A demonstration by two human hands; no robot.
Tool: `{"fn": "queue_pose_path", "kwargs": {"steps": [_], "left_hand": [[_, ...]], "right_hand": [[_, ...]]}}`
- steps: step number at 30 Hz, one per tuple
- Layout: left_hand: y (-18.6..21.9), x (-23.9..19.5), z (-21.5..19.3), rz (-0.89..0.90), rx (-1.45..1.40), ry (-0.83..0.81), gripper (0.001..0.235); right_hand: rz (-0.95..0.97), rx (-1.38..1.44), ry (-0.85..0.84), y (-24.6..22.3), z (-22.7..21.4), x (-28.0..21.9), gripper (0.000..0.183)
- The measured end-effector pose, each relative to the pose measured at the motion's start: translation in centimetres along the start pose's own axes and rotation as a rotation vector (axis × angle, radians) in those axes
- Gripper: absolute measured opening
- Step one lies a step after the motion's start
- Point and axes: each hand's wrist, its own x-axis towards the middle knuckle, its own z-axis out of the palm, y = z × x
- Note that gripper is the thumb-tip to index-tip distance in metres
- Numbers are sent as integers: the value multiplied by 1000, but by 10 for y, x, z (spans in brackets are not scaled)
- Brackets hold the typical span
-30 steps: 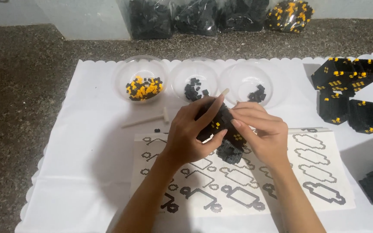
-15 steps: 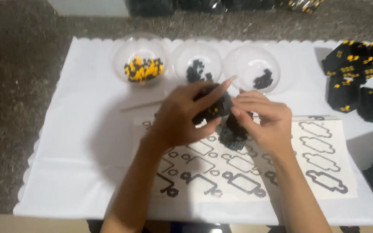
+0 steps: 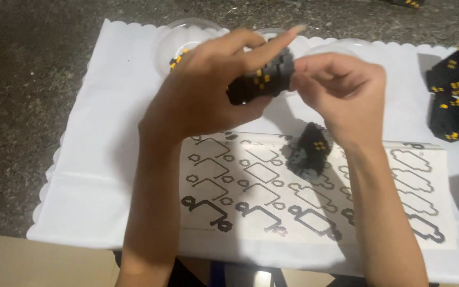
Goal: The person assembles small black and yellow plastic bricks into a cylindrical structure, following a printed instruction sheet. They pick up individual bricks from bowls and attach them to the growing model, occasionally rotating the structure to access different sides.
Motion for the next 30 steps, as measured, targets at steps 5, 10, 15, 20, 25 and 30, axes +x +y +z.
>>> {"fn": "queue_pose_path", "kwargs": {"steps": [5,10,15,20,25,30], "left_hand": [[-13,-11,-6,105,34,27,62],[-6,-10,-22,83,-13,-50,62],[-4,-13,-31,26,-83,-122,67],[2,-16,-36,9,-72,-142,66],[3,-18,-39,25,-36,-164,65],[2,-20,-45,15,-86,-130,64]], "right_hand": [[86,-42,21,-9,8,3,4],[136,-18,-28,-14,3,3,7],[67,12,-116,-18,0,2,12],[87,-29,-77,-23,-1,-3,16],[103,-15,-86,-26,2,-8,14],[177,57,18,-24,1,-16,12]]}}
